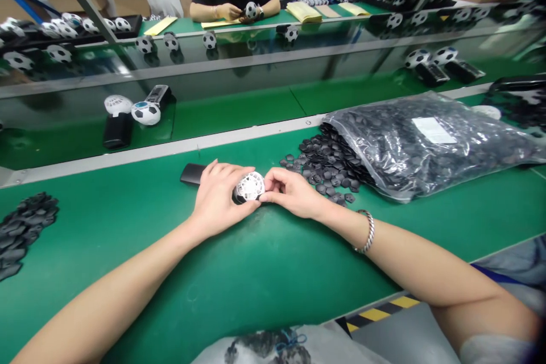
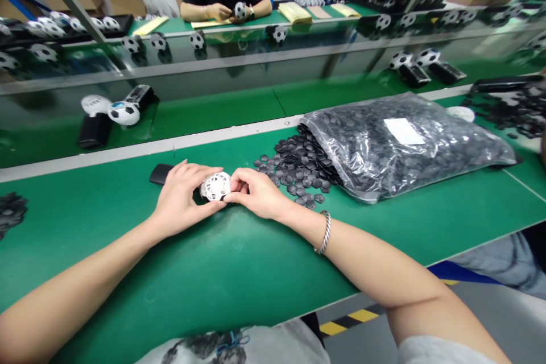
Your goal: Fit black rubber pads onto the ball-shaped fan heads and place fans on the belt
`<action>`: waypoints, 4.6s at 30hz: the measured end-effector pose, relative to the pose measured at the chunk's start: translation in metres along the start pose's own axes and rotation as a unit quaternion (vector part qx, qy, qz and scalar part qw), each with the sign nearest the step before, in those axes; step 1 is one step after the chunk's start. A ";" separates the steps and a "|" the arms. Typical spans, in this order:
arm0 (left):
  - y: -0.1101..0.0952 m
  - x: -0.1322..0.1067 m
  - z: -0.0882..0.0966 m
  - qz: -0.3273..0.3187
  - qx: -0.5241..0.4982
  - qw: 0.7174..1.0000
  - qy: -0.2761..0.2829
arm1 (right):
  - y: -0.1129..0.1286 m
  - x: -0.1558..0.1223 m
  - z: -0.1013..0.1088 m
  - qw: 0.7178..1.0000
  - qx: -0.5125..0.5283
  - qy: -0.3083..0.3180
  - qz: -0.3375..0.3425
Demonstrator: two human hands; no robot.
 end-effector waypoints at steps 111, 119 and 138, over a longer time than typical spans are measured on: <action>0.029 -0.001 0.015 0.025 -0.247 0.953 0.173 | 0.000 0.006 0.048 0.971 -0.236 -0.027 0.037; 0.022 -0.003 0.011 0.013 -0.245 0.953 0.176 | 0.032 -0.008 0.012 0.961 -0.227 0.039 0.156; 0.011 -0.002 -0.002 0.001 -0.249 0.966 0.064 | 0.023 -0.001 -0.003 0.992 -0.105 -0.017 0.069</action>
Point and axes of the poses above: each hand's wrist, its own x-axis towards the middle knuckle, its own z-axis out of the back of the hand, y = z × x, the point moved 4 cm from there along x, towards the middle knuckle, and after that the axes turned 15 degrees about -x, right-handed, at the moved point
